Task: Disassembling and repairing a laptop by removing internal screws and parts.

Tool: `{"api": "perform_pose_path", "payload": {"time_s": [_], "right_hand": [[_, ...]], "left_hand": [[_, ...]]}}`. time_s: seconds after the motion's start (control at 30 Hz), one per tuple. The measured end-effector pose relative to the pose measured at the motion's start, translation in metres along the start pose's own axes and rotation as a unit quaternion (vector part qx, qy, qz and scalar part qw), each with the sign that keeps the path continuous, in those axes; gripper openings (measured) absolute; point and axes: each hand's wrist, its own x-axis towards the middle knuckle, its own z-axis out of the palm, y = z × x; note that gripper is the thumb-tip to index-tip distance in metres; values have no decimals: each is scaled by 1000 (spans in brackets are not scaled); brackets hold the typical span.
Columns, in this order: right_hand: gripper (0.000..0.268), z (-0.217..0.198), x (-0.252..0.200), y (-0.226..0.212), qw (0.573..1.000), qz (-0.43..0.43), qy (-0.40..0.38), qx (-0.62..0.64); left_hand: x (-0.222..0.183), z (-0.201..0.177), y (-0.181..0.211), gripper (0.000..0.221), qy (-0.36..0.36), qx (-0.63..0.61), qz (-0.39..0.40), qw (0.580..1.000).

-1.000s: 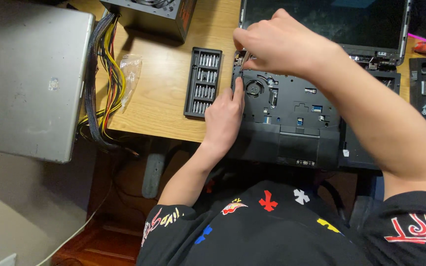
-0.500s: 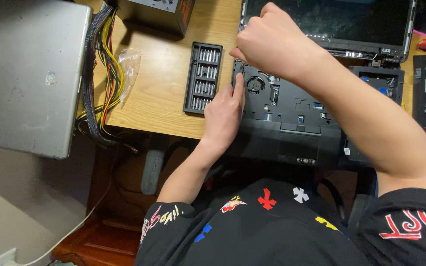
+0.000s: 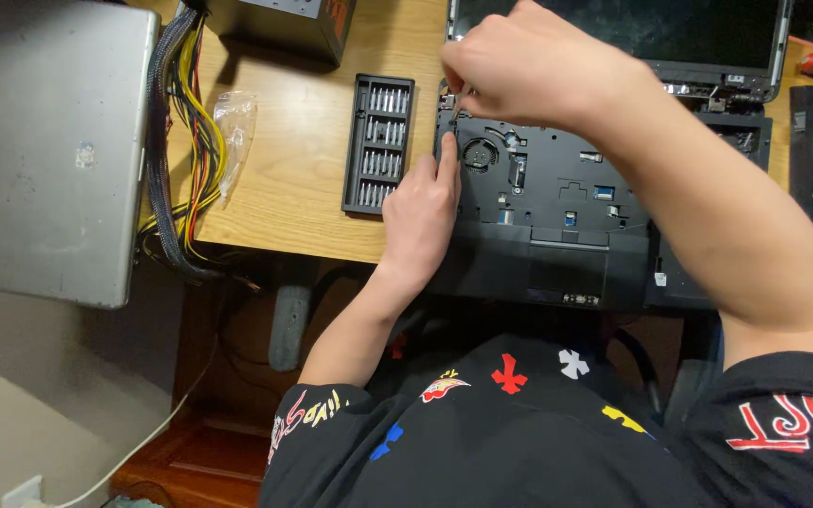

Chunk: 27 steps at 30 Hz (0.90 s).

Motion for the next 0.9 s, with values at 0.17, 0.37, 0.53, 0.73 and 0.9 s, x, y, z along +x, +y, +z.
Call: {"api": "perform_pose_path", "payload": {"time_s": [0.17, 0.37, 0.53, 0.73, 0.9], "right_hand": [[51, 1, 2, -4, 992, 75, -78, -71], [27, 7, 3, -1, 1000, -24, 17, -4], [46, 6, 8, -6, 996, 22, -40, -82], [22, 4, 7, -2, 1000, -21, -9, -12], [41, -5, 5, -2, 994, 46, -87, -45]], "left_hand": [[1, -3, 1, 35, 4, -5, 2, 1000], [1, -5, 0, 37, -10, -10, 7, 1000], [1, -4, -1, 38, -15, -4, 2, 1000], [0, -2, -1, 37, -8, -10, 1, 1000], [1, -2, 0, 34, 0, 18, -7, 1000]]}}
